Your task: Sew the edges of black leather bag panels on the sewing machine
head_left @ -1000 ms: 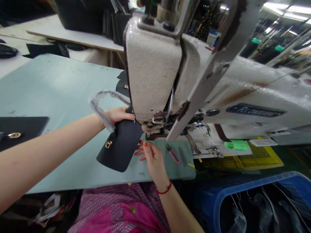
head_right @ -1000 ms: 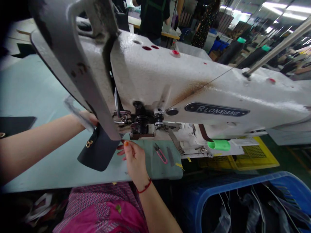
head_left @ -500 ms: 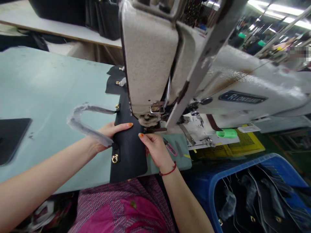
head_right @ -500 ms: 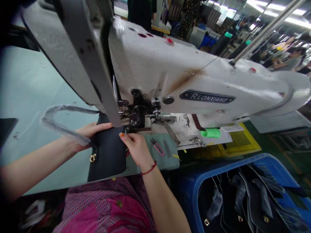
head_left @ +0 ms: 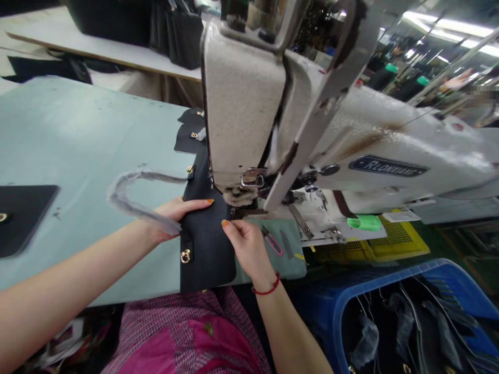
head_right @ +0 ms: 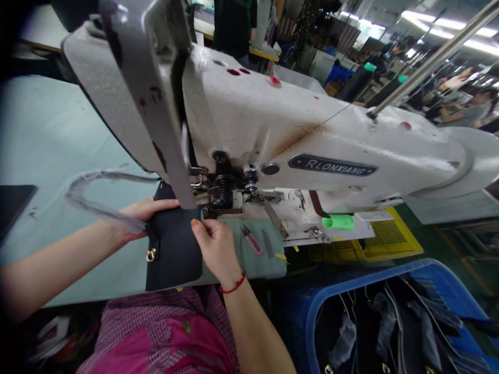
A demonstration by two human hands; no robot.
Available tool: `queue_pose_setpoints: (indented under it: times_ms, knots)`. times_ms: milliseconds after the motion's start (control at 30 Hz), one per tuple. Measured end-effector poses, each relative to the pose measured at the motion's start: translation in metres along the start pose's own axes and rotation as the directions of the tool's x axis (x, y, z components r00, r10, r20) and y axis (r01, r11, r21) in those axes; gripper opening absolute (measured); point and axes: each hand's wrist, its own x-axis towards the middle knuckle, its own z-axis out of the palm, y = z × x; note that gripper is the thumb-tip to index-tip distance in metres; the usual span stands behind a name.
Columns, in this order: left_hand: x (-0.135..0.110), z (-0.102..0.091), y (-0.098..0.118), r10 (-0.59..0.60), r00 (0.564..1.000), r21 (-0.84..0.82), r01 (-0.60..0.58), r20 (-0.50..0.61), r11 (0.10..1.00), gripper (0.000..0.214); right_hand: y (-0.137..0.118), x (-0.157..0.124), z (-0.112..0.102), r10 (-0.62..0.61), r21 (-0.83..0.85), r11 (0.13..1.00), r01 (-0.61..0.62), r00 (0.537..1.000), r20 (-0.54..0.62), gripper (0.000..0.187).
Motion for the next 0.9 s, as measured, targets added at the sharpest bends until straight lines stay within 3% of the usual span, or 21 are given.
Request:
queue_pose_setpoints:
  times_ms: [100,667,900]
  knots:
    - [0.004,-0.004,-0.001,-0.061,0.997,0.053,0.058,0.052,0.997,0.028,0.001,0.002,0.000,-0.009,0.020,1.000,0.009,1.000,-0.002,0.046]
    - [0.020,-0.015,0.001,-0.011,0.991,0.178,-0.012,0.131,0.984,0.046,0.004,0.011,0.003,-0.018,0.066,0.998,0.021,0.999,-0.040,0.044]
    - [0.014,-0.008,0.004,-0.025,0.994,0.178,0.007,0.102,0.984,0.032,0.000,0.011,0.000,-0.032,-0.041,0.999,0.030,0.999,-0.040,0.045]
